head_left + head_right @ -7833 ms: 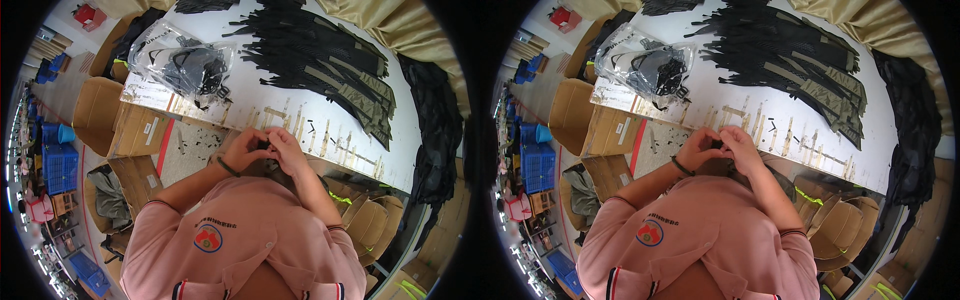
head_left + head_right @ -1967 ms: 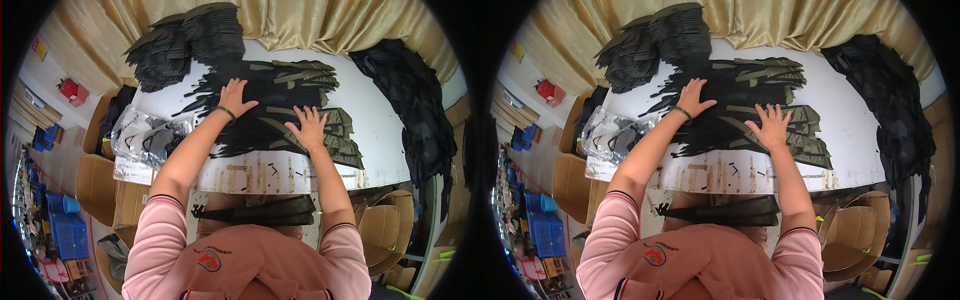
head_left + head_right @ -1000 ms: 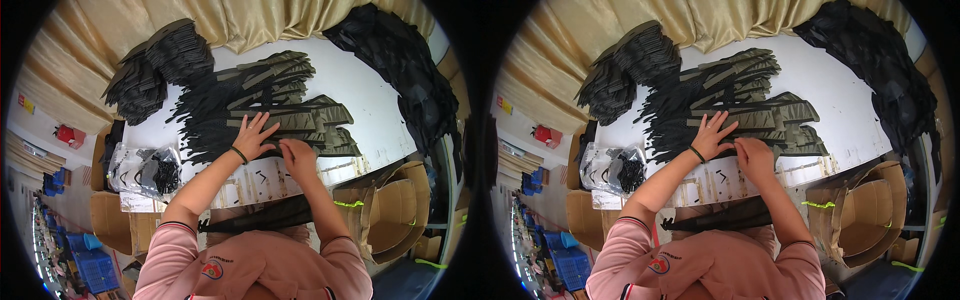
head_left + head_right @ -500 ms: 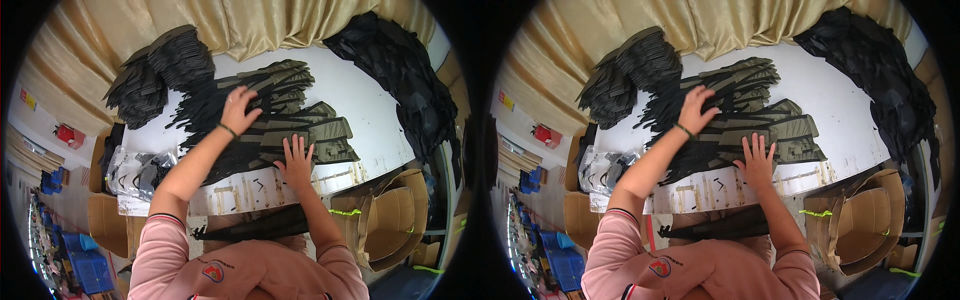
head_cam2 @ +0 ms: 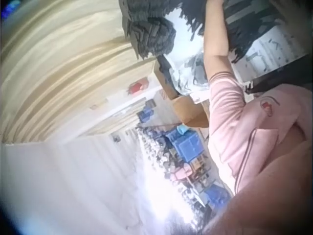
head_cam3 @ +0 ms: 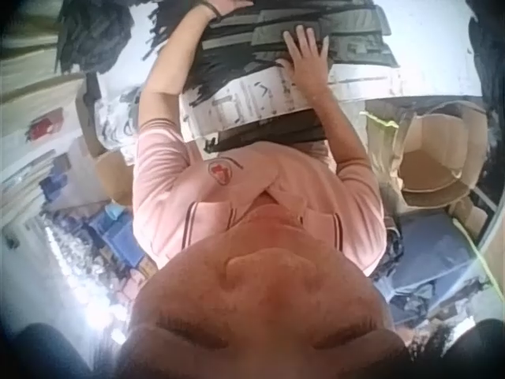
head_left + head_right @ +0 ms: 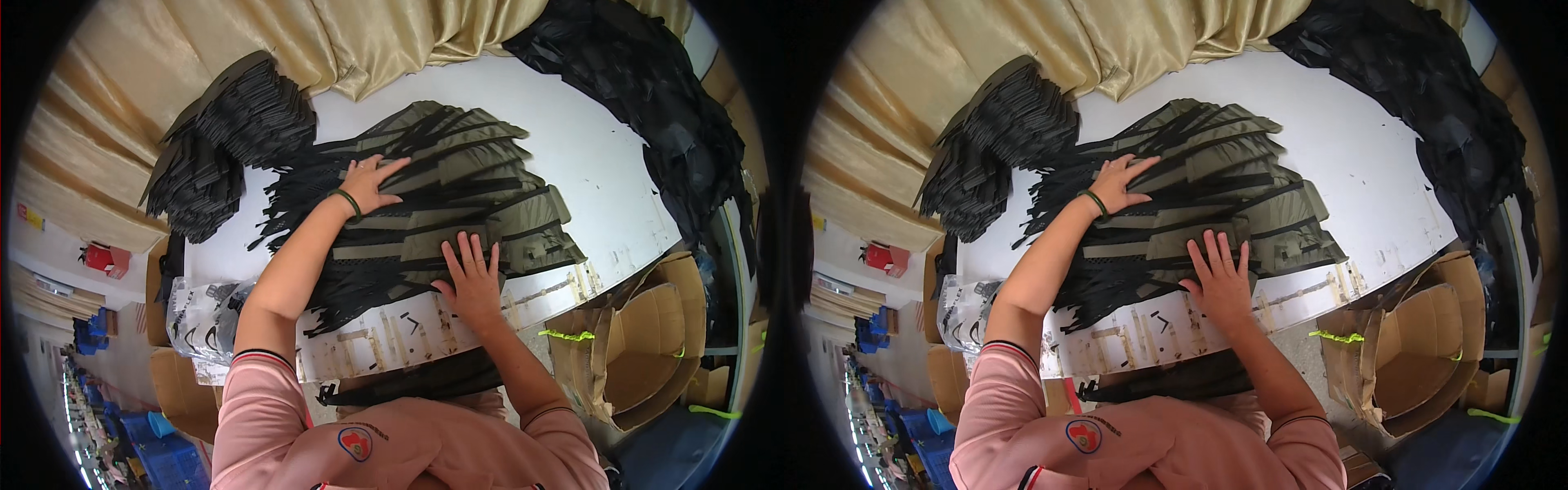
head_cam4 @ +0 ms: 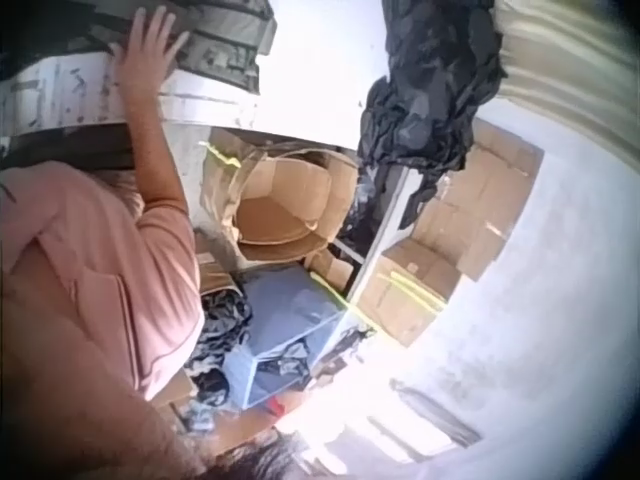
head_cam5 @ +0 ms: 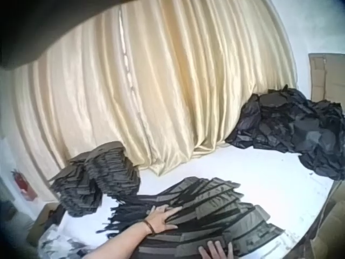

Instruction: The worker is inspecting and organizing green and black fabric straps, likely for sports or outdoor equipment, at a workstation.

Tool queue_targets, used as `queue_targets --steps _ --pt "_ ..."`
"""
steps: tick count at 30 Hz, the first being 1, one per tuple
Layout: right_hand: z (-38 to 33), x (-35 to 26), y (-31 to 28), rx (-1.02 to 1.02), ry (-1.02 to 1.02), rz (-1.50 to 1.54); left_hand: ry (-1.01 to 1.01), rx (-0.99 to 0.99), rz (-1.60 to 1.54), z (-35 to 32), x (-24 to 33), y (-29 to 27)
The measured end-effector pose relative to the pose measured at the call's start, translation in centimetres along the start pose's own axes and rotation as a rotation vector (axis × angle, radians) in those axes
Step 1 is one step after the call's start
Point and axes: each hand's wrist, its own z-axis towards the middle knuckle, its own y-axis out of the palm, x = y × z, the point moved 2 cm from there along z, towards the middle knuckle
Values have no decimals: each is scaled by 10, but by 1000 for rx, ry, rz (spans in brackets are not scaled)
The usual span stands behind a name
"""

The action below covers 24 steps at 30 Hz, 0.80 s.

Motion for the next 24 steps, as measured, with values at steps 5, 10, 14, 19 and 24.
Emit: queue_targets --steps 5,10,14,19,24 --pt "0 -3 -4 23 -13 27 5 13 -31 -21 3 0" --pt "-2 -3 -4 137 -27 107 117 687 -371 -77 42 -29" --pt "10 -27 -28 221 -56 40 -11 343 -1343 -167 86 16" --pt "37 -32 -25 141 -274 -29 -274 -42 -1586 -253 121 102" --pt "35 -48 -42 102 -365 93 -281 -42 -1859 -283 128 139"
